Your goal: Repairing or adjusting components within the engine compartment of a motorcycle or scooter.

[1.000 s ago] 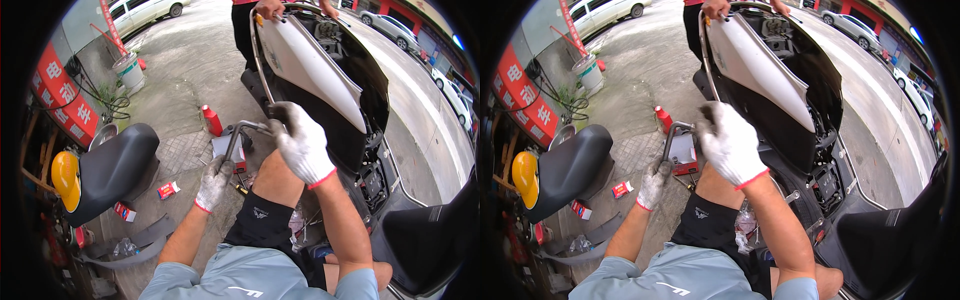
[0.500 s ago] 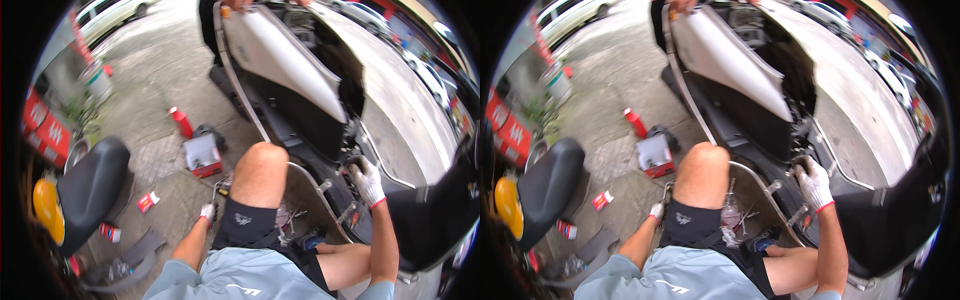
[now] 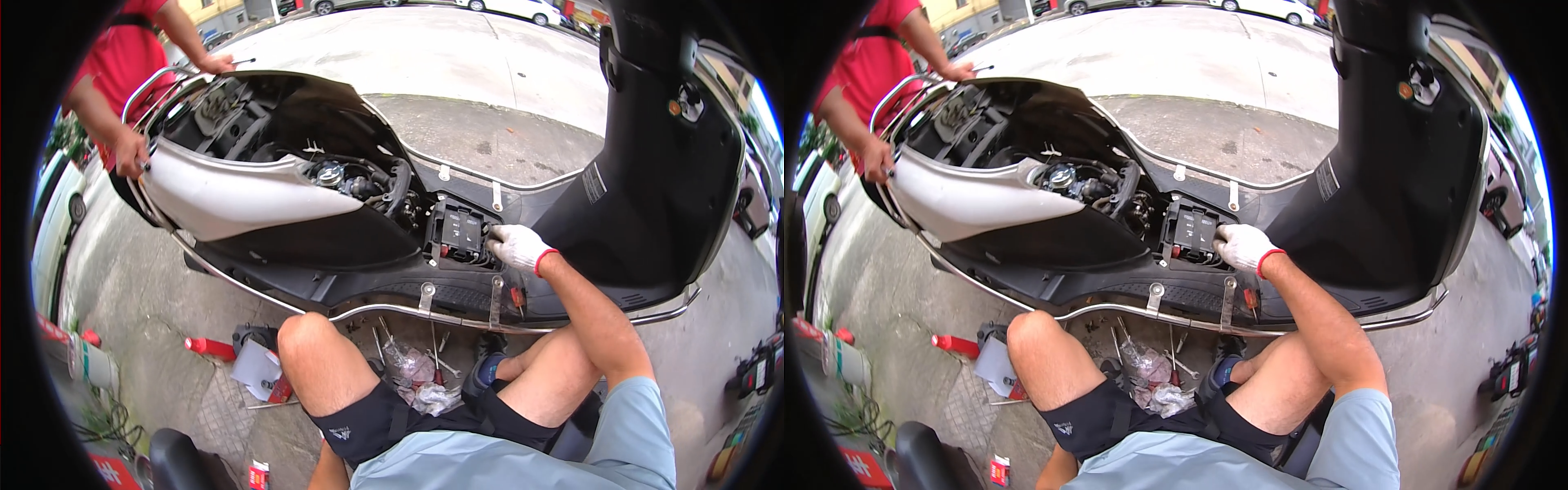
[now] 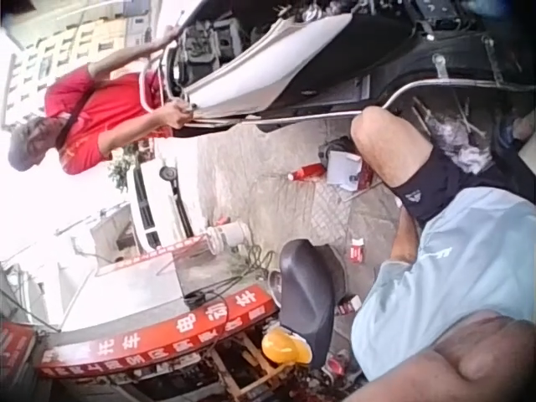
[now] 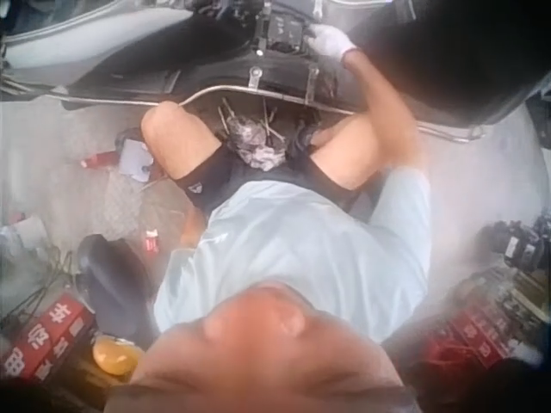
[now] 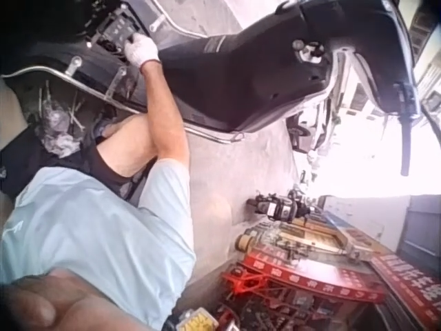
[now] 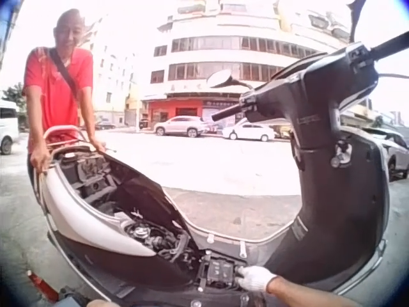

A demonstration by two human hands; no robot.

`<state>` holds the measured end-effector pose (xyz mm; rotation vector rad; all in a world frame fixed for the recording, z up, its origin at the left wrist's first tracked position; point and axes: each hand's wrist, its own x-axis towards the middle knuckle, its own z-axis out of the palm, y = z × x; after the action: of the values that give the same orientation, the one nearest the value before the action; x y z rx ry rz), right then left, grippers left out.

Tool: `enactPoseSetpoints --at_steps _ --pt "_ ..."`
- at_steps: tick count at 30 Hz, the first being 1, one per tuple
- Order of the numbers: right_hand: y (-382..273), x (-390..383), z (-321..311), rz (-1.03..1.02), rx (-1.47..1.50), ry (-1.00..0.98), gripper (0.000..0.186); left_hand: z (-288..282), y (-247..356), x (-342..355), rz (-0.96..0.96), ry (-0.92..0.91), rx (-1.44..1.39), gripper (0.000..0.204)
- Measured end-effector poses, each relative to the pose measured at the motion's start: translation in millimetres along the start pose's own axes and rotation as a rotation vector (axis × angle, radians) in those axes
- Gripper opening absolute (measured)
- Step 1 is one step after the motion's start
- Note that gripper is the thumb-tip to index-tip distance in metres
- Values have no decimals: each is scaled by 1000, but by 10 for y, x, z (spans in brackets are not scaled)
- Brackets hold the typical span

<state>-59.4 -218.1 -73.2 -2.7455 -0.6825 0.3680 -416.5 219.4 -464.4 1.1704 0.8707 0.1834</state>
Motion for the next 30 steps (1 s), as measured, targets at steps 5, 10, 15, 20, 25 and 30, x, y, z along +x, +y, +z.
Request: enactPoseSetpoints --at_steps 5,10,15,20,25,30 --pt "152 21 38 -49 -19 -77 37 -415 7 -395 -64 123 -149 40" --pt "123 -37 -112 -27 29 -99 37 -872 207 -884 -106 267 -325 41" --pt "114 -78 -130 5 47 -142 37 -1244 1687 -804 250 390 640 24" --pt "153 -60 -118 -24 31 -157 37 613 3650 -1196 806 421 361 33" --pt "85 -39 6 -80 -23 -120 34 2230 4031 -1412 827 -42 427 26" --pt "164 -130 43 32 -5 -181 34 3236 3770 -1156 812 -586 722 15"
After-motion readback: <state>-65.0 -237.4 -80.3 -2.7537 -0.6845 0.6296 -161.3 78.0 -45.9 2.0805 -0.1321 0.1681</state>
